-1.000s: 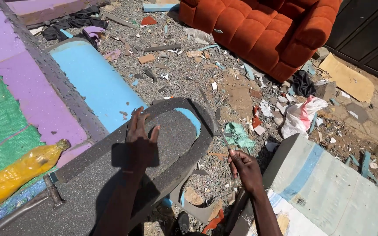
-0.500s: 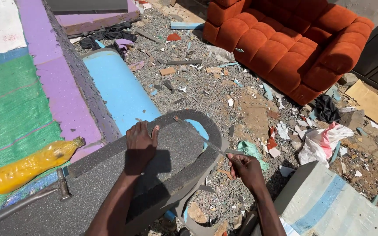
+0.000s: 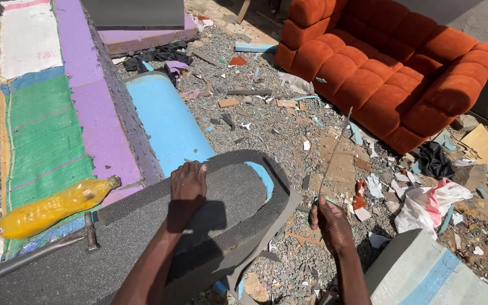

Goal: Cutting a shaped piece of foam from a larger block using a metal rod and a hammer in an outdoor workspace.

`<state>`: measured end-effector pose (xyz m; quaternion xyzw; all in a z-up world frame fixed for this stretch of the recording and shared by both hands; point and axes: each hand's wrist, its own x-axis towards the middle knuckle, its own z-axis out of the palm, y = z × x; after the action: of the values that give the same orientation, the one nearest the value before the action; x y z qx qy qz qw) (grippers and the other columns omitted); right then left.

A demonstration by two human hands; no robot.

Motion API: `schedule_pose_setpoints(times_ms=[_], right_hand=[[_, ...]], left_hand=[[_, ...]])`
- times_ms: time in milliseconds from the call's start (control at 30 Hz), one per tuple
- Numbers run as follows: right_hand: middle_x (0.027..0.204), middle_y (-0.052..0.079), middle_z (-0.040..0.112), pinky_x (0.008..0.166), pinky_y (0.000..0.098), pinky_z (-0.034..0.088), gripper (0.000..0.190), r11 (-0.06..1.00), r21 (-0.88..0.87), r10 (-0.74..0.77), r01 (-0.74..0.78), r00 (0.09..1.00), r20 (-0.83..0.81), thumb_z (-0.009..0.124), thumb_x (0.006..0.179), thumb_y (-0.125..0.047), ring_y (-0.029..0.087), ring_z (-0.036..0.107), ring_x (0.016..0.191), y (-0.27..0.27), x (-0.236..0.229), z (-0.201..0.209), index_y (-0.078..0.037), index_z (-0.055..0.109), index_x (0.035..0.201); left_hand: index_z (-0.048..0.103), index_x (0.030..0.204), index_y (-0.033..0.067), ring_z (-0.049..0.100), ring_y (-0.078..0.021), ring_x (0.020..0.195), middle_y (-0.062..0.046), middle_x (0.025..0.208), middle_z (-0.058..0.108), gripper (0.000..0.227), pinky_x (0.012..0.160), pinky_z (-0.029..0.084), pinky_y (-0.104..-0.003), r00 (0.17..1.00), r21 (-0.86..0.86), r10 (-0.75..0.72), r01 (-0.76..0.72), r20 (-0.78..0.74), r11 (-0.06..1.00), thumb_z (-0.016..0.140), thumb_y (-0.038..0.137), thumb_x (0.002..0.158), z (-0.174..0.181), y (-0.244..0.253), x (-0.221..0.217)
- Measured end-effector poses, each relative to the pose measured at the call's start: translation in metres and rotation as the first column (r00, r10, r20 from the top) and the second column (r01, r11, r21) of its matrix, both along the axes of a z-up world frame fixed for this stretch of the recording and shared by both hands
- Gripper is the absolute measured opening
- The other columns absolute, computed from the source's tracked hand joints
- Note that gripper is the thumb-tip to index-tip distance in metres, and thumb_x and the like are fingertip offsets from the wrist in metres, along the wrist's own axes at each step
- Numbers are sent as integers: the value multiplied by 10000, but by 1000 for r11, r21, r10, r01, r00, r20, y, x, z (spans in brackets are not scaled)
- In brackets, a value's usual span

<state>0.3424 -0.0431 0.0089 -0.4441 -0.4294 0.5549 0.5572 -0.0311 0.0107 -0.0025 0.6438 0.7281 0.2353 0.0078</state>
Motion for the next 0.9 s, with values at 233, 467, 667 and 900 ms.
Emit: schedule_pose_setpoints(times_ms=[233,467,667,900], right_hand=[[484,75,481,521,277,412,447,1000,19,-3,5,994,-105,602,1098,-287,171,499,456,11,-6,10,-34,621,730],[471,98,540,503,278,428,448,987,-35,158,-154,967,202,634,1050,-294,173,535,437,23,-8,24,-28,639,690],[512,83,500,512,274,425,456,957,-66,287,-282,953,94,595,1068,-353,172,518,473,27,-19,16,-43,595,733],[579,40,470,576,254,445,487,965,-32,252,-260,954,-161,524,1121,-449,141,525,556,33,-8,-10,-85,558,799]], left_hand=[[658,1245,27,695,-316,1112,-190,1150,701,566,1002,479,-453,1000,81,-10,8,27,997,288,437,1121,-1,10,-4],[643,1266,57,683,-373,1140,-174,1130,686,392,1030,499,-518,987,102,-11,-6,160,995,425,352,1127,-2,9,-51],[667,1261,71,696,-318,1159,-154,1124,711,528,1068,470,-479,994,-103,75,-68,75,992,331,459,1137,-63,-8,-99],[699,1210,24,702,-350,1139,-201,1123,732,594,1026,483,-470,992,-118,96,-86,87,989,304,463,1144,-76,-4,-101]])
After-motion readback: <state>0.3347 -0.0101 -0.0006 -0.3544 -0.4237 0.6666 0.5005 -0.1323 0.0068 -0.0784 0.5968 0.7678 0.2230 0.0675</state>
